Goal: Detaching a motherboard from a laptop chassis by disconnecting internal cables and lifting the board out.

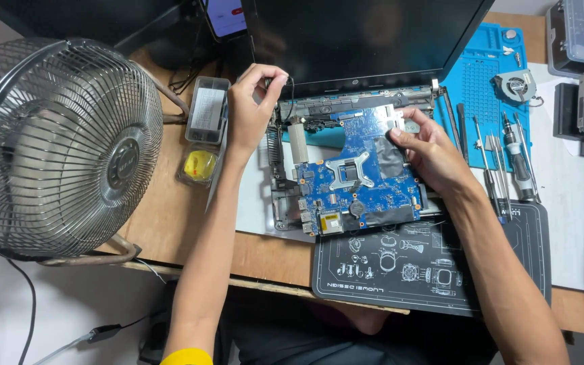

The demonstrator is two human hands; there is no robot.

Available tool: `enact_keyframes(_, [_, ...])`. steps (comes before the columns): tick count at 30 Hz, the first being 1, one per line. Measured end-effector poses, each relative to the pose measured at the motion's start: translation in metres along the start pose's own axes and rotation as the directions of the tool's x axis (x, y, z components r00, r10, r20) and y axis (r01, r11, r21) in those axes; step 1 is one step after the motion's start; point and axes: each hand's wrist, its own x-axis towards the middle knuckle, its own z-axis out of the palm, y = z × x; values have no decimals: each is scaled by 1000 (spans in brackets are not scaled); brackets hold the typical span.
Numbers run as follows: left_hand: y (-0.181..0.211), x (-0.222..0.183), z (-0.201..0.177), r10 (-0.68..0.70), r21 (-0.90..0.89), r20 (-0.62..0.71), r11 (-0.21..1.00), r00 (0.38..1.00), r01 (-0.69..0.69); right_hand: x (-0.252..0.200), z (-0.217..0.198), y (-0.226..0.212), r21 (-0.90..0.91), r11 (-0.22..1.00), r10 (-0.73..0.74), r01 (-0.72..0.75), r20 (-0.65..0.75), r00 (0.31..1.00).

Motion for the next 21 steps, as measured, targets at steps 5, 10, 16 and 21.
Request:
enact_keyframes(5, [-2, -1, -1, 2, 31, -28, 1000, 1000, -1, -2, 2, -5, -5, 998, -60, 61, 85, 995])
enact_keyframes(10, [-11, -2, -2, -81, -36, -38, 996, 996, 79, 3, 10, -2, -25, 999, -38, 41, 97, 995])
enact_keyframes(16, [-7, -1, -7, -262, -179, 15, 949, 965, 260, 12, 18, -3, -56, 998, -18, 24, 92, 996])
enact_keyframes(21, [-12, 0, -7, -328, -305, 11, 899, 945, 315, 18, 30, -6, -97, 995, -12, 24, 121, 993])
